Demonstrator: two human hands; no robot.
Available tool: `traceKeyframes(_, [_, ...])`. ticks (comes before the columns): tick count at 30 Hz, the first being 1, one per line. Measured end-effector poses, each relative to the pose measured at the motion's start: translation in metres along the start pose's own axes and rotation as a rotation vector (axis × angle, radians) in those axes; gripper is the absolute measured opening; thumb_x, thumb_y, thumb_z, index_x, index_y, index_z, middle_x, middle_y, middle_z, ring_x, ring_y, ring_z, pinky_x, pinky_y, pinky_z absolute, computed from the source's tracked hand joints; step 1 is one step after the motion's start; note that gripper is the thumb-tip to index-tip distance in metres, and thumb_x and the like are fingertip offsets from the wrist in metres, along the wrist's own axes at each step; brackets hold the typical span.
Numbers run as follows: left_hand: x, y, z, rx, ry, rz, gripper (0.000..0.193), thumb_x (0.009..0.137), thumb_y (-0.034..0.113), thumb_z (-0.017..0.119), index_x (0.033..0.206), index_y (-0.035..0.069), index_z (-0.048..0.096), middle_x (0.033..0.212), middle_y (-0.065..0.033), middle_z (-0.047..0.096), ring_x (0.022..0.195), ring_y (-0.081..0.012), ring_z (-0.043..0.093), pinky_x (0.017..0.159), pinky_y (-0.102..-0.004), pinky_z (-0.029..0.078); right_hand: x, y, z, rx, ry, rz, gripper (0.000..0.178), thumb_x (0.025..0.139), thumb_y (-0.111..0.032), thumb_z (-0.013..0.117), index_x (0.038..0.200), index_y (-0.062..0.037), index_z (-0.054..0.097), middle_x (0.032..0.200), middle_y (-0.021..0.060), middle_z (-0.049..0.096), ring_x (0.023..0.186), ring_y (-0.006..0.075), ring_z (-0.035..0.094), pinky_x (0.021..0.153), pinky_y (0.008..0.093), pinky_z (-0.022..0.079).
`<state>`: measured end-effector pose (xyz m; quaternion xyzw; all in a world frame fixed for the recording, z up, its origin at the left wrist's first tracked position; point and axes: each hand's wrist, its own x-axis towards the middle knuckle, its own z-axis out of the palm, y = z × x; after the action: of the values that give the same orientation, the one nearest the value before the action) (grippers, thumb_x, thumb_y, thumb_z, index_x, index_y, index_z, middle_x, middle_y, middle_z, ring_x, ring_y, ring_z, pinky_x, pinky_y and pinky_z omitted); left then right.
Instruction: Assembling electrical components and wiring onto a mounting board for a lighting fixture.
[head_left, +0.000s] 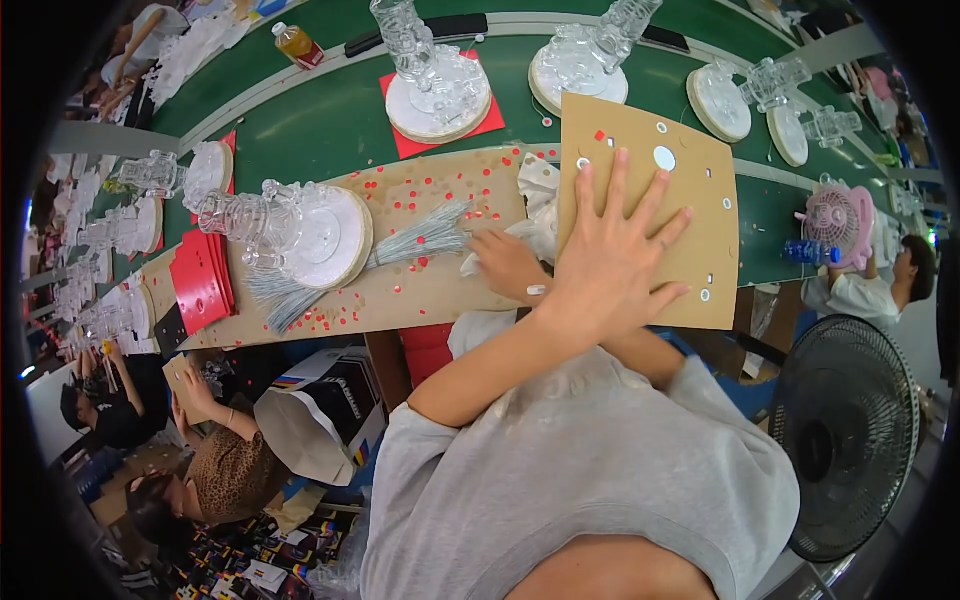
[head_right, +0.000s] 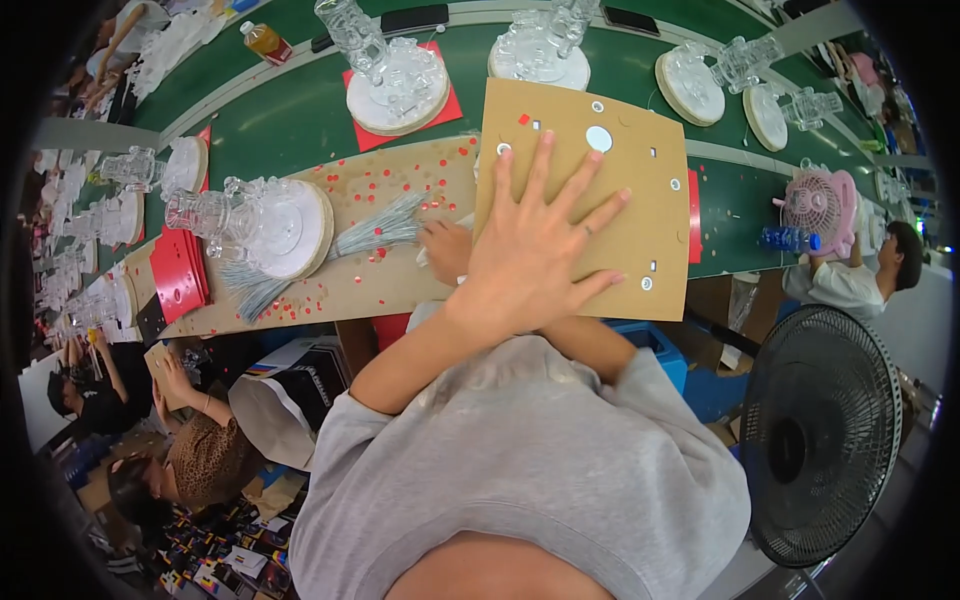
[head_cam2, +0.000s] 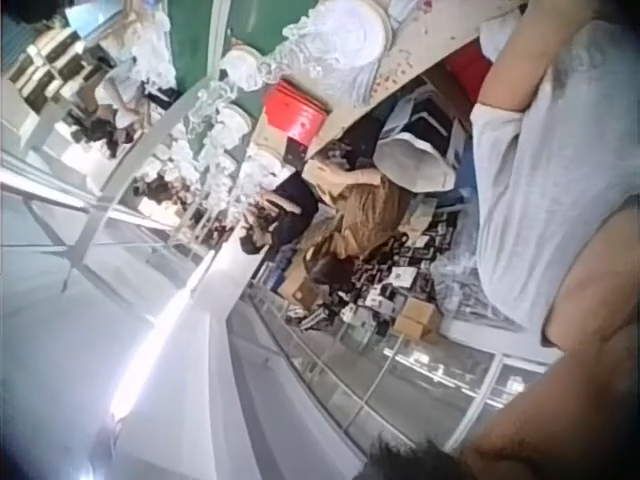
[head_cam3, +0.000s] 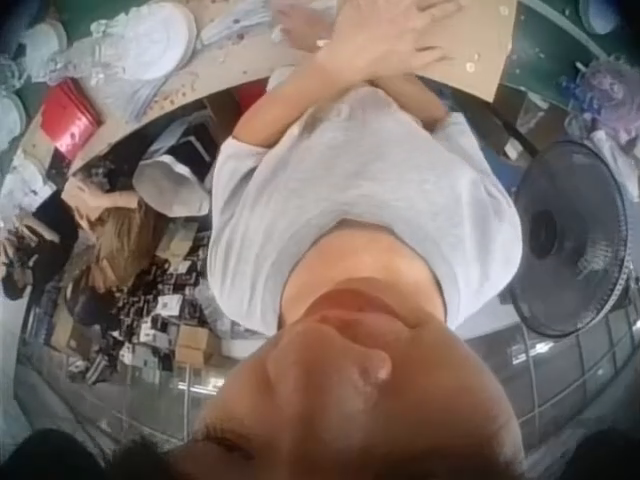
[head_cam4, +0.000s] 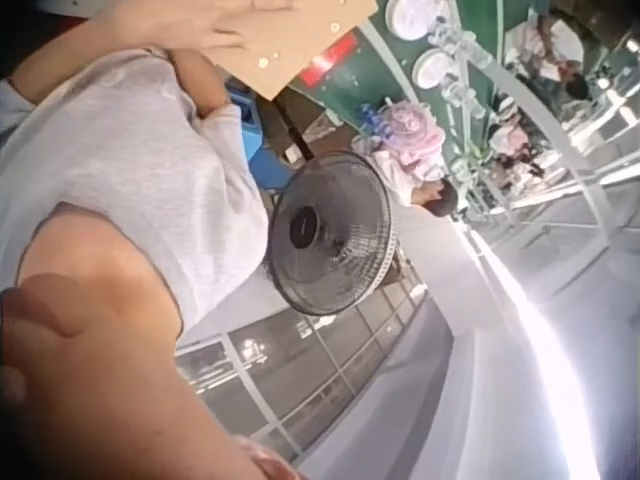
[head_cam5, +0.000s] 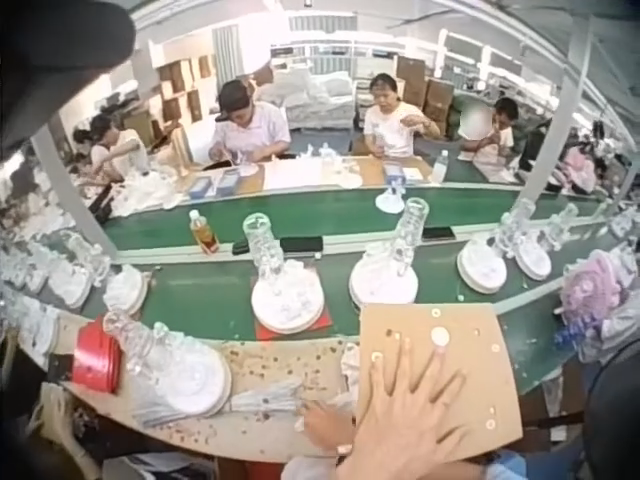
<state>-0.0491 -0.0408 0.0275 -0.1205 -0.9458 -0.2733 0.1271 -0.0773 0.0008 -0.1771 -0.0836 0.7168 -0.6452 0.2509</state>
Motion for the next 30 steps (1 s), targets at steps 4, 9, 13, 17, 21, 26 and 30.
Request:
traceKeyframes(4, [0.010,0.005,-0.002,0.020,-0.027,0.094,0.068,0.088,0.059,0.065,0.146,0.024,0.057,0.161,-0.0139,0.037,0.150,-0.0515,0.019,0.117,-0.0730,0.013,0.054,-0.002,0.028,-0.040,-0.037,-0.044,0.022,0.099,-0.019,0.063,0.099,0.0015,0.072,0.086,0.0068,0.072,0.077,0.0154,0.069,0.069,0.0279,0.054])
traceKeyframes(9, [-0.004,-0.011,-0.017,0.084,-0.101,0.030,0.070,0.089,0.056,0.066,0.150,0.025,0.052,0.163,-0.0143,0.034,0.151,-0.0495,0.019,0.116,-0.0722,0.015,-0.075,0.046,-0.123,-0.099,0.059,-0.206,0.022,0.099,-0.019,0.063,0.100,0.0017,0.071,0.085,0.0070,0.072,0.077,0.0155,0.070,0.068,0.0283,0.054])
traceKeyframes(13, [-0.001,-0.004,-0.016,0.142,-0.167,0.149,0.072,0.090,0.056,0.066,0.152,0.025,0.049,0.165,-0.0149,0.031,0.151,-0.0496,0.019,0.116,-0.0725,0.015,-0.120,0.079,-0.127,-0.166,0.295,-0.278,0.022,0.099,-0.018,0.063,0.100,0.0019,0.071,0.085,0.0072,0.072,0.078,0.0156,0.070,0.068,0.0285,0.055])
traceKeyframes(17, [0.005,0.005,-0.016,0.233,-0.183,0.134,0.069,0.092,0.054,0.064,0.152,0.024,0.049,0.164,-0.0191,0.030,0.151,-0.0494,0.020,0.114,-0.0734,0.016,-0.125,0.096,-0.098,-0.233,0.361,-0.303,0.022,0.098,-0.018,0.063,0.100,0.0021,0.071,0.085,0.0074,0.072,0.078,0.0156,0.071,0.067,0.0288,0.055])
traceKeyframes(21, [0.010,0.007,-0.018,0.226,-0.208,0.166,0.060,0.096,0.046,0.063,0.150,0.023,0.052,0.162,-0.0233,0.032,0.151,-0.0484,0.023,0.112,-0.0738,0.021,-0.157,0.140,-0.110,-0.325,0.368,-0.305,0.022,0.098,-0.018,0.063,0.101,0.0022,0.071,0.085,0.0076,0.072,0.078,0.0157,0.071,0.067,0.0291,0.055])
traceKeyframes(26, [0.018,-0.009,-0.007,0.065,-0.206,0.322,0.052,0.096,0.038,0.066,0.146,0.025,0.058,0.158,-0.0192,0.041,0.146,-0.0486,0.033,0.111,-0.0726,0.026,-0.051,0.101,-0.027,-0.482,0.385,-0.290,0.022,0.098,-0.017,0.063,0.101,0.0025,0.071,0.084,0.0079,0.073,0.078,0.0158,0.072,0.066,0.0294,0.056])
traceKeyframes(30, [0.017,-0.011,-0.010,0.128,-0.264,0.439,0.049,0.092,0.034,0.072,0.140,0.025,0.064,0.153,-0.0136,0.051,0.142,-0.0487,0.040,0.110,-0.0720,0.028,-0.118,0.045,-0.088,0.371,0.737,0.071,0.014,0.095,-0.011,0.068,0.098,0.0031,0.070,0.084,0.0102,0.073,0.074,0.0176,0.073,0.065,0.0280,0.057])
